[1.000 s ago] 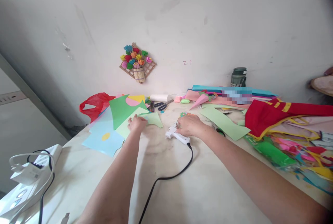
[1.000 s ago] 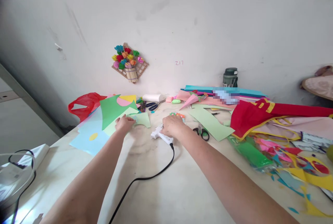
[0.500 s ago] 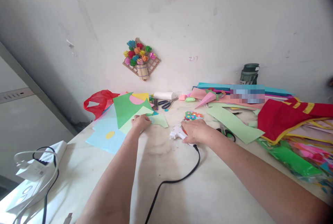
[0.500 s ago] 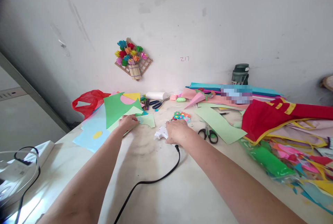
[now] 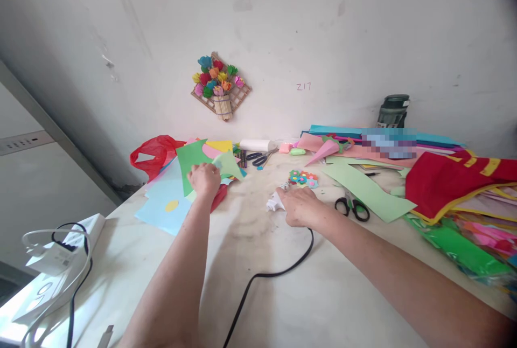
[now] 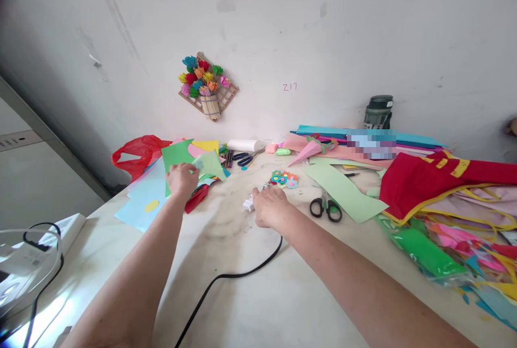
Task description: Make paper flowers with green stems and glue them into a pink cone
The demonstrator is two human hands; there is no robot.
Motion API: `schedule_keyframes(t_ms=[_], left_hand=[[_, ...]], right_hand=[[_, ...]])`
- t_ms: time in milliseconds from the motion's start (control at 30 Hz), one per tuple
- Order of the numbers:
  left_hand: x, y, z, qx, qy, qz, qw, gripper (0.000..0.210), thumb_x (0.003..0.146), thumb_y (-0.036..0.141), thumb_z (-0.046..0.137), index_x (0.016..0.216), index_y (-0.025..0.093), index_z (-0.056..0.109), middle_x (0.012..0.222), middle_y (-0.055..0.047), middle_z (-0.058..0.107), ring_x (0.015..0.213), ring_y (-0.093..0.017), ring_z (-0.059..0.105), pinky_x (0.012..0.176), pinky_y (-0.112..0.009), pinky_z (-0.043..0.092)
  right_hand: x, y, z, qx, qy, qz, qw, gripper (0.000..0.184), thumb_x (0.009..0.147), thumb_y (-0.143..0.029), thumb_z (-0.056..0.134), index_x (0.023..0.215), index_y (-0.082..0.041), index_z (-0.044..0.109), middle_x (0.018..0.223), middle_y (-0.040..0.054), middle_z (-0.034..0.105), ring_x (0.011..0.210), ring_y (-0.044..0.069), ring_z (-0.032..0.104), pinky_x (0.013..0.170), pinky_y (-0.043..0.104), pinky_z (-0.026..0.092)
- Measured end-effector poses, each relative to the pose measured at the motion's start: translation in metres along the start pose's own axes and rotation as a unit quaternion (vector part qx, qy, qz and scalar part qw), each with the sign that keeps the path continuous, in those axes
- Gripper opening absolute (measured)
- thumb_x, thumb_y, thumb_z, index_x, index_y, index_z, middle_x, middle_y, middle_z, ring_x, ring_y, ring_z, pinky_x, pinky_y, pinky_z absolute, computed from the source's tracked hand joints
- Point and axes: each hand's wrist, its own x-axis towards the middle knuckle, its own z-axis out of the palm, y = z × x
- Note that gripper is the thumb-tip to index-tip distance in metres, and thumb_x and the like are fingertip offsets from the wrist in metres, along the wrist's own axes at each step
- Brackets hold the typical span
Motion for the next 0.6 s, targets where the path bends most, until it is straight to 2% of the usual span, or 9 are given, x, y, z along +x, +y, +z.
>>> schedule_keyframes(t_ms=[33,100,200,300,367,433,500,567,600], left_hand=[[0.002,-0.004,-0.006,0.03,0.036,-0.014,0.999,0.017,0.074,0.026,0.049,0.072,0.018,0.064,0.092,-0.014,0.061,0.104,-0.031,0.042,0.091,-0.047,0.025],[0.005,-0.013,-0.015,0.082,0.049,-0.065,0.993,0.018,0.073,0.023,0.048,0.073,0.017,0.065,0.094,-0.016,0.061,0.108,-0.033,0.039,0.092,-0.05,0.023],[0.007,-0.025,-0.022,0.099,0.016,-0.135,0.986,0.015,0.068,0.024,0.055,0.074,0.016,0.067,0.119,-0.015,0.052,0.12,-0.037,0.026,0.094,-0.053,0.021],[0.009,-0.022,-0.029,0.055,0.014,-0.153,0.987,0.019,0.066,0.031,0.06,0.075,0.017,0.067,0.132,-0.01,0.042,0.126,-0.039,0.019,0.094,-0.052,0.024],[0.009,-0.01,-0.035,0.0,0.036,-0.142,0.989,0.017,0.067,0.032,0.06,0.074,0.017,0.066,0.126,-0.01,0.049,0.123,-0.036,0.029,0.093,-0.048,0.03],[0.006,0.008,-0.041,-0.111,-0.008,-0.143,0.983,0.018,0.067,0.03,0.06,0.076,0.016,0.064,0.104,-0.013,0.062,0.103,-0.031,0.051,0.084,-0.042,0.04],[-0.002,0.027,-0.043,-0.285,-0.092,-0.151,0.942,0.017,0.066,0.029,0.061,0.073,0.013,0.06,0.082,-0.012,0.066,0.08,-0.023,0.061,0.074,-0.036,0.045],[-0.016,0.042,-0.04,-0.451,-0.196,-0.144,0.859,0.018,0.066,0.028,0.063,0.072,0.013,0.057,0.072,-0.009,0.066,0.064,-0.017,0.062,0.064,-0.03,0.047],[-0.024,0.048,-0.036,-0.497,-0.234,-0.138,0.824,0.02,0.064,0.028,0.065,0.071,0.013,0.056,0.069,-0.008,0.065,0.059,-0.015,0.061,0.061,-0.028,0.047]], right_hand=[[0.001,0.0,0.003,0.004,0.0,0.005,1.0,0.07,0.056,-0.01,0.059,0.123,-0.012,0.038,0.096,0.0156,0.063,0.093,0.027,0.059,0.071,0.033,0.042],[0.002,-0.001,0.007,0.014,0.002,0.009,1.0,0.074,0.055,-0.01,0.06,0.125,-0.012,0.036,0.095,0.0152,0.063,0.091,0.027,0.059,0.071,0.033,0.042],[0.002,-0.002,0.01,0.029,0.008,0.014,0.999,0.071,0.058,-0.011,0.059,0.125,-0.011,0.036,0.092,0.0145,0.064,0.09,0.026,0.059,0.072,0.033,0.042],[-0.002,-0.003,0.009,0.046,0.046,0.036,0.997,0.056,0.064,-0.014,0.057,0.119,-0.01,0.042,0.093,0.0154,0.063,0.09,0.026,0.06,0.073,0.033,0.041],[-0.004,-0.004,0.007,0.054,0.073,0.053,0.994,0.047,0.066,-0.015,0.055,0.112,-0.009,0.047,0.092,0.0163,0.063,0.088,0.026,0.06,0.07,0.032,0.041],[-0.006,-0.002,0.004,0.059,0.097,0.065,0.991,0.042,0.068,-0.016,0.054,0.109,-0.008,0.049,0.088,0.0165,0.064,0.085,0.027,0.061,0.068,0.032,0.041],[-0.007,0.003,0.002,0.061,0.132,0.073,0.987,0.04,0.07,-0.017,0.052,0.108,-0.009,0.05,0.086,0.0162,0.064,0.083,0.027,0.061,0.067,0.032,0.041],[-0.008,0.011,0.0,0.066,0.183,0.081,0.978,0.035,0.073,-0.02,0.05,0.107,-0.011,0.051,0.087,0.0155,0.064,0.082,0.026,0.061,0.068,0.032,0.04],[-0.008,0.016,0.0,0.074,0.209,0.088,0.971,0.032,0.075,-0.022,0.049,0.105,-0.013,0.053,0.088,0.0149,0.065,0.082,0.026,0.061,0.068,0.032,0.04]])
